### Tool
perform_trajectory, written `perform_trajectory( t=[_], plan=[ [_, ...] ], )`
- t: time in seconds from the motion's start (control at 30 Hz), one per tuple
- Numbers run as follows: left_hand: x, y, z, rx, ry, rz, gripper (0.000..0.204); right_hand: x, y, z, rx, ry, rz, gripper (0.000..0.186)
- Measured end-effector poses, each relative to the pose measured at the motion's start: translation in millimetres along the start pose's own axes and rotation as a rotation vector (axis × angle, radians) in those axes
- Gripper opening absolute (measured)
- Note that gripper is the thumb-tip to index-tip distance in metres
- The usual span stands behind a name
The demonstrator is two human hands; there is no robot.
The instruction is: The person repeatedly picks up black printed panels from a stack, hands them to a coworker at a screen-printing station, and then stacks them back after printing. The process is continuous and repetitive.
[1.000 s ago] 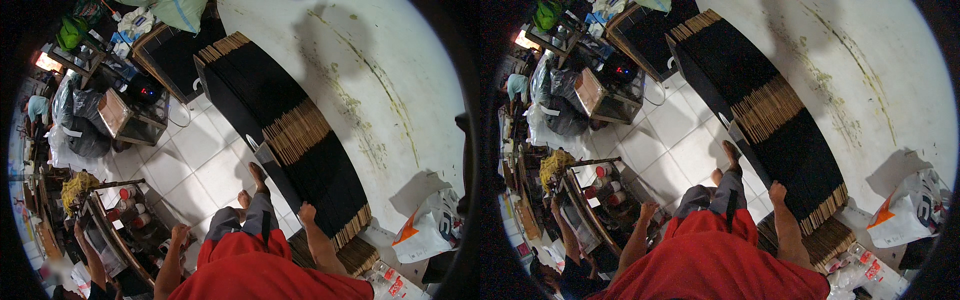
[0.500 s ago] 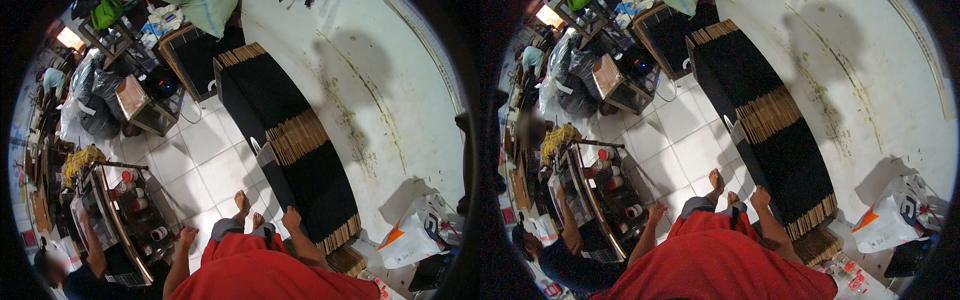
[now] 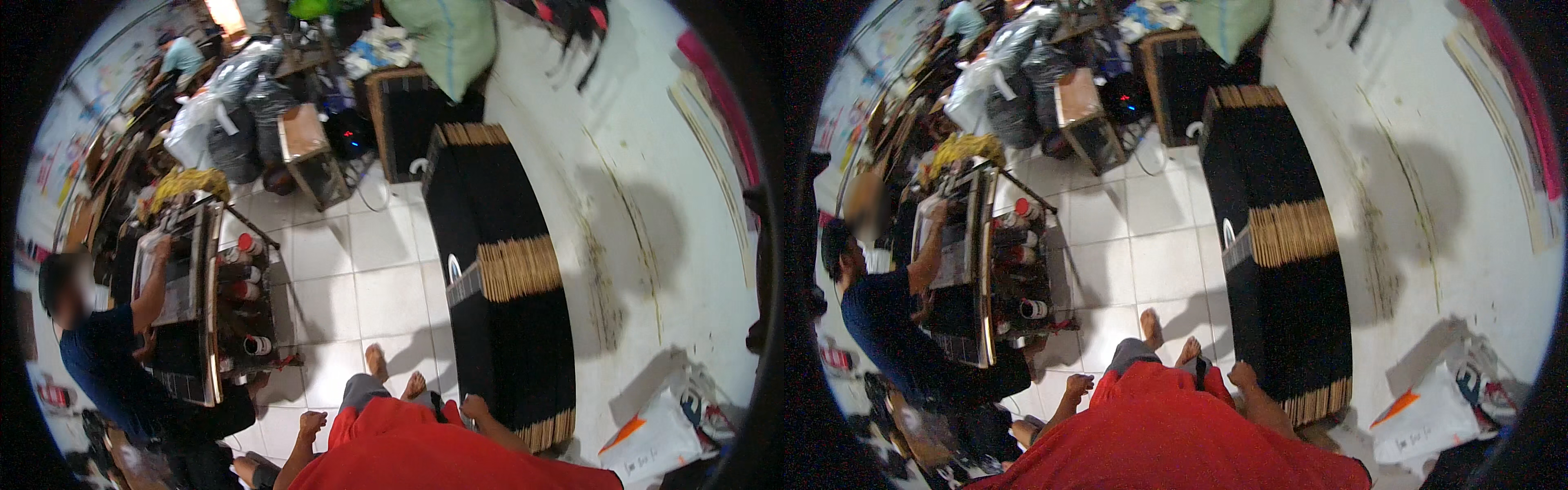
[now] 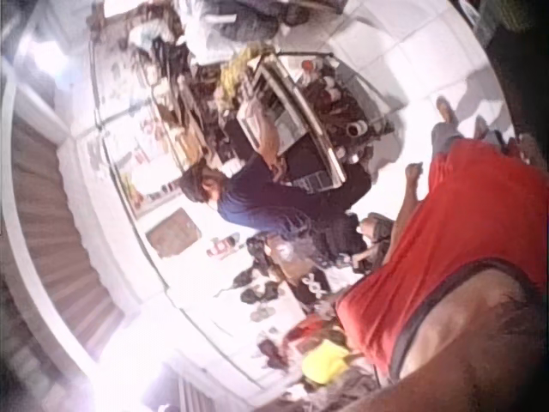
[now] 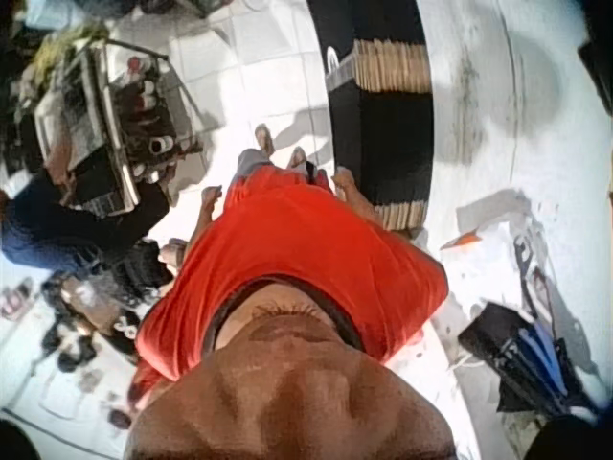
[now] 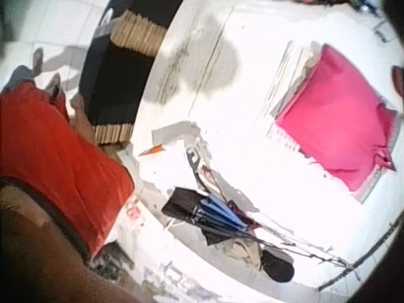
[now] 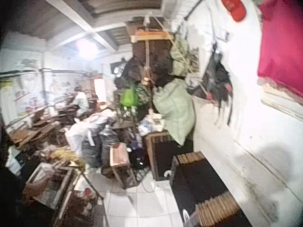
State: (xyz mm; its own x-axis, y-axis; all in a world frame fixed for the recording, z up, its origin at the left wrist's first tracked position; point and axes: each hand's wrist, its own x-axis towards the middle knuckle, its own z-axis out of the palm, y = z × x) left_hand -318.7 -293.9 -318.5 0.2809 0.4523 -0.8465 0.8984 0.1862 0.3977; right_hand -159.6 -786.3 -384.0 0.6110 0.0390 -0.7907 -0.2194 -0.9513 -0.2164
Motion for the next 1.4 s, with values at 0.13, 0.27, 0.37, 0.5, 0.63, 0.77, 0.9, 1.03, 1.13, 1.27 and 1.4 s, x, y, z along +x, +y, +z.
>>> perform_trajectory(
  t=[0.13,0.27,0.37,0.5,0.63,0.77,0.9,1.03,1.13,1.27,1.4],
  plan=[
    [0.2,-29.1,-20.7,-0.166,0.052,0.007,0.021,15.9,-24.5,-20.7,0.003,0.053,-0.095,0.031],
    [15.9,-42.3,-54.2,-0.237,0.181,-0.072,0.02,39.2,-65.5,-49.0,0.017,0.137,-0.155,0.027],
    [32.8,-51.1,-93.5,-0.317,0.35,-0.076,0.015,58.4,-105.1,-62.7,0.059,0.249,-0.135,0.029],
    [69.3,-78.2,-174.9,-0.487,0.565,-0.159,0.017,89.4,-144.4,-54.5,0.054,0.304,-0.305,0.025],
    [98.7,-104.2,-248.1,-0.916,0.636,-0.154,0.015,115.2,-188.8,-9.1,0.098,0.245,-0.264,0.029],
    [119.4,-113.1,-301.1,-1.353,0.527,-0.137,0.02,110.1,-239.1,22.7,0.223,0.008,-0.11,0.026],
    [138.2,-107.6,-332.5,-1.631,0.392,0.096,0.026,95.5,-292.2,35.4,0.389,0.023,-0.134,0.022],
    [157.5,-99.1,-348.9,-1.602,0.285,0.018,0.029,90.7,-325.2,25.1,0.372,0.104,-0.152,0.021],
    [168.3,-95.5,-351.0,-1.663,0.241,0.224,0.021,85.5,-325.5,17.6,0.478,0.161,-0.165,0.017],
    [167.4,-87.9,-346.2,-1.543,0.441,0.346,0.017,80.7,-302.5,5.1,0.448,0.095,-0.061,0.018],
    [162.4,-75.7,-344.8,-1.526,0.522,0.088,0.021,80.7,-282.6,-11.1,0.126,0.02,0.036,0.026]
  ],
)
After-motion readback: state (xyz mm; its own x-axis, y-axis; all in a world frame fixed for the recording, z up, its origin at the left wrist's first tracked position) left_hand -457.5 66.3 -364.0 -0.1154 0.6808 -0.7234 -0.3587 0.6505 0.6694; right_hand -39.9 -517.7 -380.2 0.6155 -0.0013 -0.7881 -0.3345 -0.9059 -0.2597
